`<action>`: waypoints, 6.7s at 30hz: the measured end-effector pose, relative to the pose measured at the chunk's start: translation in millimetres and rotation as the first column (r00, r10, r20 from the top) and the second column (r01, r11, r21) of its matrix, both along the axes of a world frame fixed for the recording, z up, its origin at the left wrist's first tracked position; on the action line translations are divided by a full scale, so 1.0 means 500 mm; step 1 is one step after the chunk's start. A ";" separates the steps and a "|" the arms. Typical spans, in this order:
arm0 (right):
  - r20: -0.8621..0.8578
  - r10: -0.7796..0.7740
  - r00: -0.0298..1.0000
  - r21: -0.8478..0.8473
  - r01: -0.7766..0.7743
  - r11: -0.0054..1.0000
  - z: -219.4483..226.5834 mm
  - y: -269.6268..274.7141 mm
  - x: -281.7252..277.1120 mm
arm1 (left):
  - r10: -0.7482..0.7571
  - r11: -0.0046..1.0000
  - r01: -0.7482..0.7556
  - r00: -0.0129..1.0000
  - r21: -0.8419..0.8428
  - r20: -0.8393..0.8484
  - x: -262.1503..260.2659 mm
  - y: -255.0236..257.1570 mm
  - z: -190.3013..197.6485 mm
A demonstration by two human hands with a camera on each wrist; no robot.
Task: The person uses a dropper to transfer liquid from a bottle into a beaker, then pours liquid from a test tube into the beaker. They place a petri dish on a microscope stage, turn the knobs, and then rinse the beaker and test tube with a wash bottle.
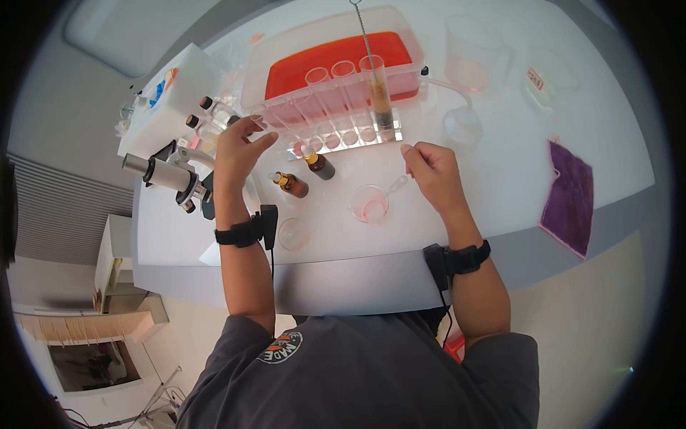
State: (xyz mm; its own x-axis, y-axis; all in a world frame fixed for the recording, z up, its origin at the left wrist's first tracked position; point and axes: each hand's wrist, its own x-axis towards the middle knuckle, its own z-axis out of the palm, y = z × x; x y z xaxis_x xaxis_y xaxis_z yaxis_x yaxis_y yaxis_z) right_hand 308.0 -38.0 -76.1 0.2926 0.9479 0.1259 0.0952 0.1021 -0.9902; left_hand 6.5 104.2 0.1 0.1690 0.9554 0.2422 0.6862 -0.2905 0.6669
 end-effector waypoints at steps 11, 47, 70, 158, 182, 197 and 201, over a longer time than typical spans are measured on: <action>-0.007 0.009 1.000 0.005 -0.009 1.000 -0.003 0.001 0.002 | -0.036 0.997 0.032 0.997 0.065 0.074 0.018 0.016 -0.027; 0.001 0.032 1.000 -0.117 -0.031 0.993 -0.008 0.008 -0.008 | -0.420 0.895 0.405 0.631 0.185 0.652 -0.026 -0.221 0.143; 0.100 0.069 0.993 -0.159 -0.053 0.986 0.000 0.006 -0.009 | -0.305 0.942 0.323 0.718 0.089 0.626 -0.047 -0.178 0.124; 0.534 0.486 0.692 -0.183 -0.466 0.865 0.037 -0.020 -0.043 | -0.232 0.942 0.334 0.716 -0.032 0.658 -0.045 -0.156 0.136; 0.501 0.519 0.693 -0.247 -0.460 0.853 0.045 -0.023 -0.043 | -0.160 0.958 0.268 0.796 -0.103 0.583 -0.030 -0.187 0.163; 0.538 0.487 0.689 -0.181 -0.469 0.864 0.037 -0.020 -0.043 | -0.159 0.966 0.242 0.834 -0.091 0.528 -0.032 -0.192 0.168; 0.534 0.489 0.690 -0.179 -0.472 0.863 0.037 -0.020 -0.044 | -0.096 0.972 0.191 0.855 -0.137 0.510 -0.023 -0.191 0.171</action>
